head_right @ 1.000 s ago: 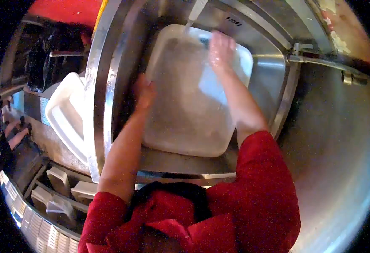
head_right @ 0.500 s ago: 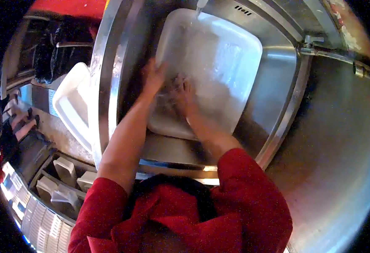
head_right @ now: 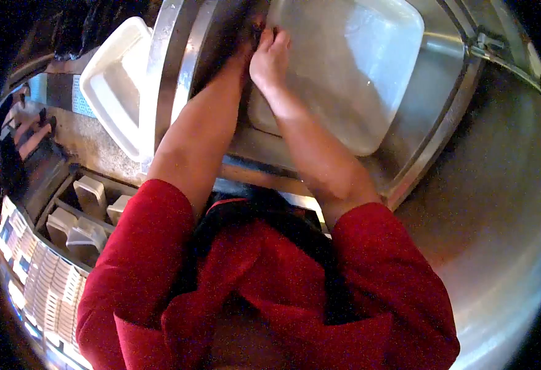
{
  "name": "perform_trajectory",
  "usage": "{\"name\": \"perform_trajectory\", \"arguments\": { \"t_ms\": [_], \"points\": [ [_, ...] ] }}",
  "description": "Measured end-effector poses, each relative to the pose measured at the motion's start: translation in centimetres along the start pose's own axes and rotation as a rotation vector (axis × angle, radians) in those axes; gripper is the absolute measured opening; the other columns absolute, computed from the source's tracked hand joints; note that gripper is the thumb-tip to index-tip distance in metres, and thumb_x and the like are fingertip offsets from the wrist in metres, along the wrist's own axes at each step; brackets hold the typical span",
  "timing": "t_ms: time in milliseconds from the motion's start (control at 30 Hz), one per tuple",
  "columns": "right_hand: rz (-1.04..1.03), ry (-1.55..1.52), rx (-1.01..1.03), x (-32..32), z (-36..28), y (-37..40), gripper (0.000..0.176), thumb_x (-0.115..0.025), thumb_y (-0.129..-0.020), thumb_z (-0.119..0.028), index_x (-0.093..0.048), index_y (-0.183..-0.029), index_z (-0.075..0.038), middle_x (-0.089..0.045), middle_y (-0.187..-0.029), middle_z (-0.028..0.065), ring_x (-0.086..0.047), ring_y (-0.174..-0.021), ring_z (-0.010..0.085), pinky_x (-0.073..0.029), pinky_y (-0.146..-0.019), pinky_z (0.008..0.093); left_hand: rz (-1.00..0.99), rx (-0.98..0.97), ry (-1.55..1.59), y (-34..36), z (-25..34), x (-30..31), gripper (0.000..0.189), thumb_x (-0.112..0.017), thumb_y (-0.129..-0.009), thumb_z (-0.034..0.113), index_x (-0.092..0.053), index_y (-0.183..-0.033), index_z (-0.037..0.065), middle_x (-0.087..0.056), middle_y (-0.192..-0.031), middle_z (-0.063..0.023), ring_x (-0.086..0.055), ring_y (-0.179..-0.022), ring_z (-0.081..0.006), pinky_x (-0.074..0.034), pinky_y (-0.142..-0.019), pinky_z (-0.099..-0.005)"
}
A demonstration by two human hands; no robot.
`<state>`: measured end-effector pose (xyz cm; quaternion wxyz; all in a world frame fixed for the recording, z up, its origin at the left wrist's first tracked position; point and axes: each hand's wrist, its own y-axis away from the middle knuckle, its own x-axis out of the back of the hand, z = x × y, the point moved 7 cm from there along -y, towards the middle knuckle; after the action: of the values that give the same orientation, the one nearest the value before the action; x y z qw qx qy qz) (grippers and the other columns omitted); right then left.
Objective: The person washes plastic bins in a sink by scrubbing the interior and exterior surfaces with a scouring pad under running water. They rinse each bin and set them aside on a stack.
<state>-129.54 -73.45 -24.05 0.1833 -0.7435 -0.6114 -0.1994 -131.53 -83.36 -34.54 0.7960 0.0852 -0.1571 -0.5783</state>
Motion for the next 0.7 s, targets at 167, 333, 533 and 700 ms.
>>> {"name": "perform_trajectory", "arguments": {
  "t_ms": [167, 333, 533, 700],
  "points": [
    [-0.559, 0.163, -0.103, 2.2, 1.0, 8.0, 0.021, -0.046, -0.082, -0.017, -0.047, -0.088, 0.002, -0.051, -0.084, 0.024, -0.046, -0.083, 0.0414, -0.038, -0.076, 0.0455, -0.085, 0.322, 0.323, 2.1, 4.4, -1.2, 0.038, -0.064, -0.068, 0.037, -0.06, -0.082, 0.002, -0.06, -0.083, -0.0062, -0.053, -0.075, -0.0161, -0.042, -0.069, -0.0312],
    [-1.156, 0.275, 0.185, 6.0, 2.1, 10.6, 0.031, -0.051, -0.075, -0.013, -0.046, -0.102, 0.0, -0.047, -0.1, 0.0219, -0.045, -0.093, 0.0394, -0.039, -0.083, 0.0427, 0.06, 0.473, 0.635, -0.6, -1.6, -2.4, 0.043, -0.056, -0.082, 0.02, -0.043, -0.12, 0.004, -0.029, -0.132, -0.0109, -0.037, -0.113, -0.0275, -0.033, -0.084, -0.0587],
    [-1.399, 0.564, 0.183, 17.7, 11.1, 6.5, 0.037, -0.051, -0.073, -0.01, -0.046, -0.109, -0.004, -0.044, -0.11, 0.0182, -0.044, -0.098, 0.0376, -0.038, -0.086, 0.0415, 0.027, -0.103, -0.472, -1.0, 5.6, -0.1, 0.055, -0.064, -0.071, 0.034, -0.047, -0.113, 0.001, -0.058, -0.094, -0.0175, -0.056, -0.085, -0.0275, -0.043, -0.076, -0.0335],
    [-1.322, 1.084, 0.274, 10.3, 17.9, -4.5, 0.033, -0.052, -0.073, -0.018, -0.051, -0.105, -0.007, -0.048, -0.108, 0.0153, -0.047, -0.097, 0.0321, -0.04, -0.082, 0.0396, 0.237, -0.344, -0.866, 2.1, 10.6, -0.5, 0.048, -0.049, -0.083, 0.018, -0.033, -0.125, 0.003, -0.045, -0.117, -0.0193, -0.045, -0.103, -0.0367, -0.036, -0.092, -0.0381]
  ]
}}
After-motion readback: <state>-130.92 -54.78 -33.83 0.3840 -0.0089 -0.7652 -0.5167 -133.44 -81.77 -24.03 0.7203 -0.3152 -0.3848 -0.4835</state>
